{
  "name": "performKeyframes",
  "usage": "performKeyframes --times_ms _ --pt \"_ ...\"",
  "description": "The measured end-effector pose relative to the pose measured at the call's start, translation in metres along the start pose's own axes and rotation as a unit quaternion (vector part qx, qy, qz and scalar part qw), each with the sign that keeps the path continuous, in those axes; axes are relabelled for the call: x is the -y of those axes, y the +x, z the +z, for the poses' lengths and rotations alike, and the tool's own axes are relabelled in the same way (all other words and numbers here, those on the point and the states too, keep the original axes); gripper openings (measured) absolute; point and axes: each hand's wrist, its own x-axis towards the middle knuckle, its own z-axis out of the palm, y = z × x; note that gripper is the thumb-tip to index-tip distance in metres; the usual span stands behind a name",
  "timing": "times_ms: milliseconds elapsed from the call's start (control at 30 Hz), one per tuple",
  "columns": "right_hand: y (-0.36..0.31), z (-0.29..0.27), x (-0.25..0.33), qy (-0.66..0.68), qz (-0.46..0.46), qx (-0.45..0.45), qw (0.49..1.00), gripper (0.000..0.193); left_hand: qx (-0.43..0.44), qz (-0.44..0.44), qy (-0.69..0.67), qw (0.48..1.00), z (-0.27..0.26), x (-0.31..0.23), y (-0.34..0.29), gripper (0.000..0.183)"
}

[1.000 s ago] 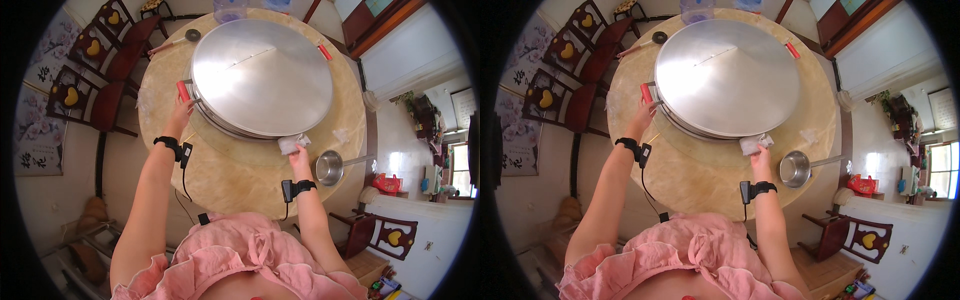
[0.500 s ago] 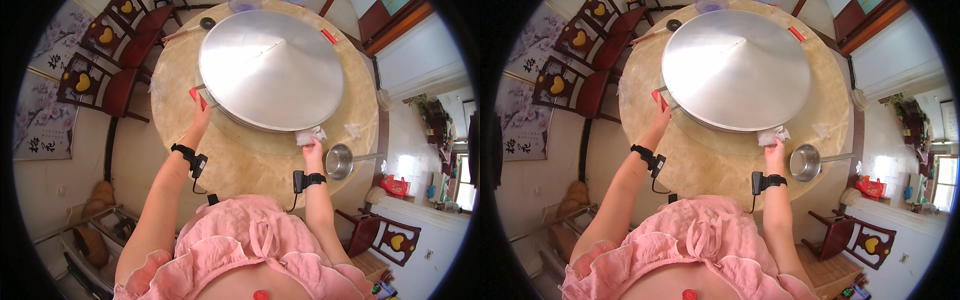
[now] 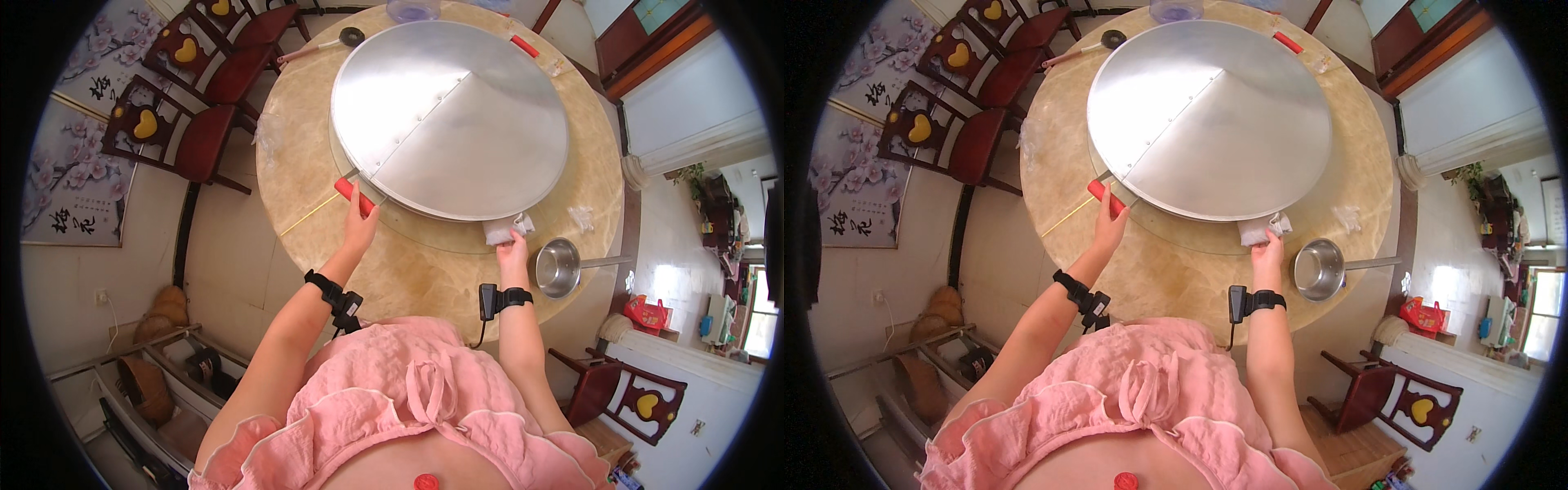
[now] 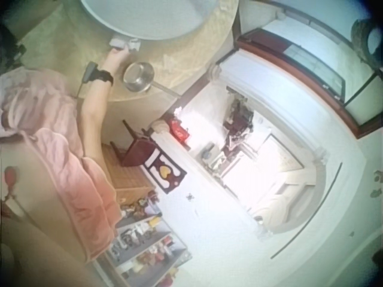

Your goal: The person wipes the top edges and red seats of a set of chairs using a white cloth, then moves to a table and wipes around the edge of a large metal lid.

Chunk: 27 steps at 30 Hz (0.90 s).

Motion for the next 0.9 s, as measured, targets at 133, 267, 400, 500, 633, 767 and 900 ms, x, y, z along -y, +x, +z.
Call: performKeyframes --times_ms 133,267,400,500,633,767,900 --pt "-0.008 0.002 0.001 -0.012 -0.011 0.024 1.0 0.034 0.034 -0.029 -0.006 0.999 -0.003 -0.003 -0.013 0.069" --pt "-0.01 0.0 0.0 -0.003 0.002 0.016 1.0 0.035 0.058 -0.021 0.053 0.997 -0.006 -0.014 -0.022 0.06" --pt "-0.015 -0.002 -0.005 -0.007 0.011 0.016 1.0 0.035 0.115 0.119 0.421 0.892 -0.028 -0.038 -0.025 0.058" --pt "-0.02 0.001 -0.016 -0.014 0.015 0.017 1.0 0.034 0.133 0.165 0.48 0.851 -0.032 -0.034 -0.027 0.059" --pt "-0.032 0.01 -0.047 -0.011 0.038 0.036 0.999 0.036 0.169 0.161 0.466 0.853 -0.032 -0.039 -0.028 0.055" --pt "-0.05 0.025 -0.093 0.018 0.013 0.056 0.998 0.041 0.17 0.139 0.483 0.848 -0.024 -0.035 -0.028 0.056" --pt "-0.073 0.047 -0.126 0.043 0.107 0.034 0.993 0.039 0.187 0.153 0.459 0.855 -0.021 -0.031 -0.028 0.056"
